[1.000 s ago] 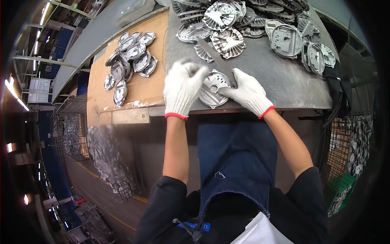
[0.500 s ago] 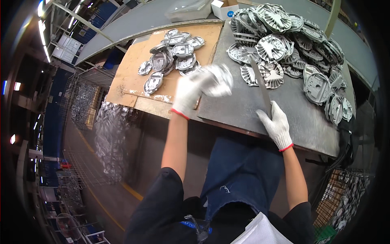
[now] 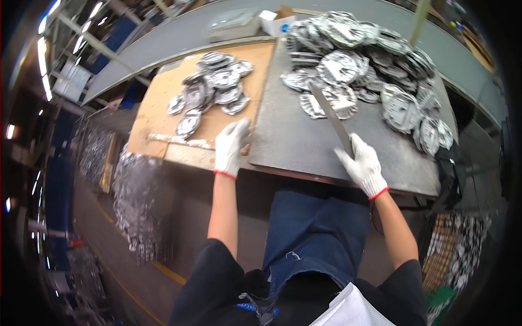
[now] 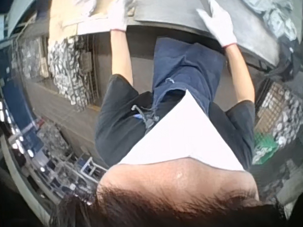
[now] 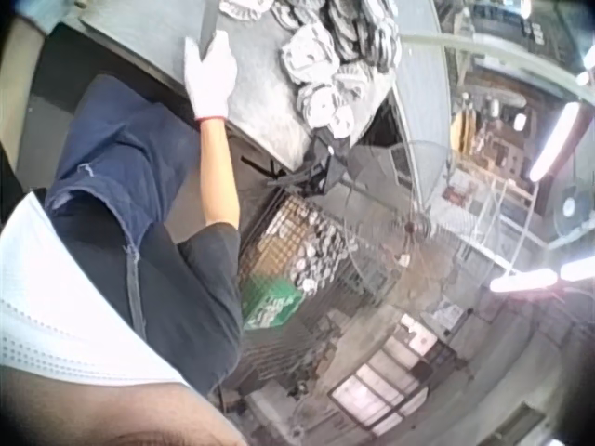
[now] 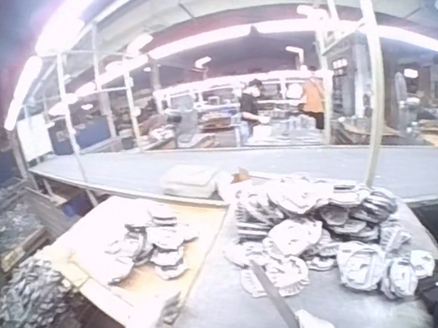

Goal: The person smooths the edges of aluminum die-cast components with a metal file at a workbench.

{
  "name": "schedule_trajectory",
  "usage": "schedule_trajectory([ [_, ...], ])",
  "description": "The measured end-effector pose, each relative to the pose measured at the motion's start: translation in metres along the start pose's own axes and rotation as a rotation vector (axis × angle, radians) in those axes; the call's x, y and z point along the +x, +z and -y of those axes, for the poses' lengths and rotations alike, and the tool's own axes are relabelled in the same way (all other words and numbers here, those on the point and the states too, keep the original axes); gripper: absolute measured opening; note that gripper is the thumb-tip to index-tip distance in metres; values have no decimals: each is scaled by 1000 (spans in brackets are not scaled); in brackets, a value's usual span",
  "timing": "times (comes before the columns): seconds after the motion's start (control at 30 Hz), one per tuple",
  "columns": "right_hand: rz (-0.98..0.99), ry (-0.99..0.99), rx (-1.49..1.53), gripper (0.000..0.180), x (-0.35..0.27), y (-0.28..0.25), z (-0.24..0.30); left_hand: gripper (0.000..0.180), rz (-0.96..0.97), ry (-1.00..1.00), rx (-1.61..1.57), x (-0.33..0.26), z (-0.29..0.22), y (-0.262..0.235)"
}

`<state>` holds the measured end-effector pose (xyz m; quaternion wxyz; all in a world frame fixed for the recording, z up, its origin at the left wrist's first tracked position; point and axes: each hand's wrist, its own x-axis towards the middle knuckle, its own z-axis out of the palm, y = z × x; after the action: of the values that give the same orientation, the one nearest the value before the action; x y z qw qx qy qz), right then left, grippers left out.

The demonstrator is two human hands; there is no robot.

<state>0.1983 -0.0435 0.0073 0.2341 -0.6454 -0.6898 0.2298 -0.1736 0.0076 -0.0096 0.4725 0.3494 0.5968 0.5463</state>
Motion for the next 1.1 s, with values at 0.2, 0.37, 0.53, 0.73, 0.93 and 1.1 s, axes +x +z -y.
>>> schedule_trajectory([
  [0.2, -666, -123, -313, 36, 38, -77, -51, 37, -32, 2, -72, -30, 16, -45],
  [0.37, -682, 169, -471, 34, 59, -105, -118, 36, -4, -14, 90, -47, 7, -10],
  [0.53, -604, 134, -207, 38, 63, -104, -109, 38, 67, 62, 61, -61, -2, 10],
  [0.73, -321, 81, 157, 32, 58, -113, -76, 30, 242, 58, 141, -83, -16, 57],
  [0.93, -65, -116, 501, 28, 45, -87, -15, 29, 476, 231, 95, -87, -30, 148],
  [1.1, -398, -196, 221, 35, 40, -59, -21, 27, 581, -142, -47, -87, -20, 192],
])
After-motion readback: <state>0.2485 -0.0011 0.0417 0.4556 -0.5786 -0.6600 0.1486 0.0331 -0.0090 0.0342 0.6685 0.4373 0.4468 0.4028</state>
